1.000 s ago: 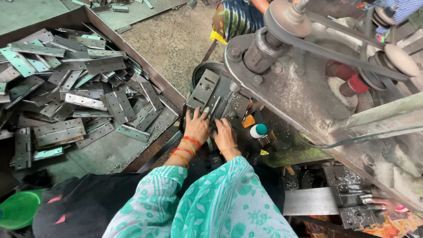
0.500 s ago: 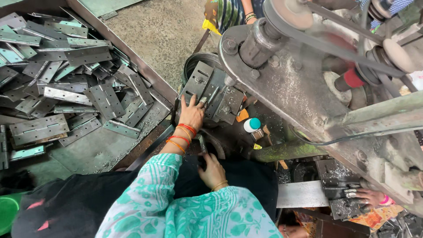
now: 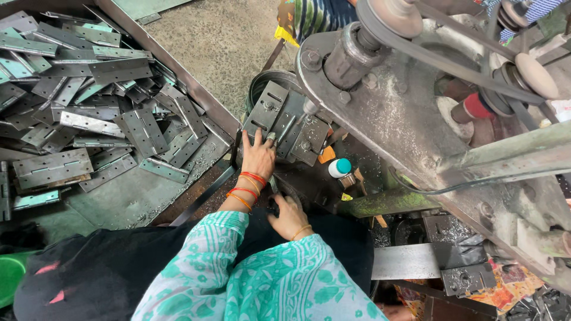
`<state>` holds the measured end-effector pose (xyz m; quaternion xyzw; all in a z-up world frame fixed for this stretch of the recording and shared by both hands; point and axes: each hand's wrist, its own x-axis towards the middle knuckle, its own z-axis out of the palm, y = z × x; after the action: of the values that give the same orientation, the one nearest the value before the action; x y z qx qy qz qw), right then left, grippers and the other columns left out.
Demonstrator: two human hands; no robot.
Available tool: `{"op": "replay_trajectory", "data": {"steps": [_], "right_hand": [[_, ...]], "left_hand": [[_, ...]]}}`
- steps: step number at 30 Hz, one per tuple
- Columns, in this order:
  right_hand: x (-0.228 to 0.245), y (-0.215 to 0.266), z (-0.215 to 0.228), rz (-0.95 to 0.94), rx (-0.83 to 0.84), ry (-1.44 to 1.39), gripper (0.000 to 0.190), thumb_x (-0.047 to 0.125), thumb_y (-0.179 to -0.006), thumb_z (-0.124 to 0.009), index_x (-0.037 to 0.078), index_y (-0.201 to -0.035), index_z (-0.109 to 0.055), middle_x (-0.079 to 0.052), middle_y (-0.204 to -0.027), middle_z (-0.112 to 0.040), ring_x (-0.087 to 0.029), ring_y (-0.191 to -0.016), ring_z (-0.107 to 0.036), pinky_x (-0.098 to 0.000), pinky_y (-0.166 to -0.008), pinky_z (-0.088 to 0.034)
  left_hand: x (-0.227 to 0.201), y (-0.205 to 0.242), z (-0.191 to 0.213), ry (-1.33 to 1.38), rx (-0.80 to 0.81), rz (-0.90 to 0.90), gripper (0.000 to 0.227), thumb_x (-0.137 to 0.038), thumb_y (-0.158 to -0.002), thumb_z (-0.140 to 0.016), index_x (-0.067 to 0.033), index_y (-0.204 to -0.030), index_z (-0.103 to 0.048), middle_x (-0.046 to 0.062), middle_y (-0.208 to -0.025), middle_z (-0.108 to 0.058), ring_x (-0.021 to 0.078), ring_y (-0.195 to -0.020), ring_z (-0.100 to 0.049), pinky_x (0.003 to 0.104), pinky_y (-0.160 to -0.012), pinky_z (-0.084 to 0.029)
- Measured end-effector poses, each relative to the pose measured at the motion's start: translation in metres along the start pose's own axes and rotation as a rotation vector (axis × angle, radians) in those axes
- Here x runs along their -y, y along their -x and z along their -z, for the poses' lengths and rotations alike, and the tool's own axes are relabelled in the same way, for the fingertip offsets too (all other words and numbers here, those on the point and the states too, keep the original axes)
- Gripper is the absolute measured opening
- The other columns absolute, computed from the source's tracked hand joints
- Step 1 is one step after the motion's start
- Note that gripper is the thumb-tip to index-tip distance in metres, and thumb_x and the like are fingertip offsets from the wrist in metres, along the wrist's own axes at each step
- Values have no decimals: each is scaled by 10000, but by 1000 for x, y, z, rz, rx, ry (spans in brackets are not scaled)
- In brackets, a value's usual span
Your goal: The person repeatedly places metal hinge pieces into a mechanical press and operates the lever to punch holes. The processed pieces are then moved aside into a pile. The task is performed one at a time in a repetitive cycle.
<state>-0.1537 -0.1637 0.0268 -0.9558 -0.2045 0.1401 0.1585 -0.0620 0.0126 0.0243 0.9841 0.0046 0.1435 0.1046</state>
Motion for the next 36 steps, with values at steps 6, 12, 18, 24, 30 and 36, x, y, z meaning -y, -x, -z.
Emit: {"op": "replay_trajectory", "data": {"steps": [6, 12, 18, 24, 30, 36], "right_hand": [[-3, 30, -63, -66, -97, -80, 563, 262, -830, -748, 264, -1358, -554, -207, -1444, -495, -465, -1032, -664, -544, -861, -559], [4, 24, -40, -126, 47, -47, 620, 300, -810, -772, 274, -1376, -520, -221, -1410, -476, -460, -1066, -646, -534, -899, -546], [11, 3, 15, -54, 46, 55, 521, 357, -877, -746, 252, -1350, -555, -172, -1256, -626, -413, -1147, -649, -519, -901, -555], [10, 25, -36, -136, 20, -10, 530, 298, -852, -728, 294, -1350, -547, -190, -1395, -524, -447, -1069, -659, -539, -884, -549], [1, 34, -65, -89, -75, -81, 592, 260, -790, -763, 275, -1337, -537, -211, -1473, -462, -468, -1094, -638, -533, -887, -552], [1, 4, -1, -83, 56, -18, 512, 285, -848, -743, 265, -1328, -566, -170, -1265, -633, -426, -1125, -650, -526, -906, -550]], "left_hand": [[-1, 3, -1, -37, -112, -16, 369, -199, -925, -528, -133, -1221, -738, 27, -1334, -656, 376, -1430, -388, 722, -1159, -180], [-1, 5, -3, -23, -105, -21, 329, -195, -936, -537, -119, -1169, -757, 29, -1331, -663, 380, -1425, -414, 708, -1174, -196], [-10, -21, -10, -18, -42, 3, 290, -228, -940, -530, -136, -989, -801, 44, -1304, -669, 381, -1410, -415, 720, -1151, -192], [-9, -38, -21, 8, -53, -8, 282, -212, -947, -529, -125, -1008, -790, 48, -1265, -674, 380, -1401, -419, 712, -1155, -202], [0, -21, -29, -38, -223, -24, 305, -194, -928, -539, -108, -1102, -774, 33, -1230, -685, 369, -1396, -432, 680, -1173, -236], [-9, -40, -31, -12, -114, -11, 287, -201, -940, -530, -106, -1025, -786, 32, -1250, -684, 356, -1374, -433, 673, -1168, -239]]}}
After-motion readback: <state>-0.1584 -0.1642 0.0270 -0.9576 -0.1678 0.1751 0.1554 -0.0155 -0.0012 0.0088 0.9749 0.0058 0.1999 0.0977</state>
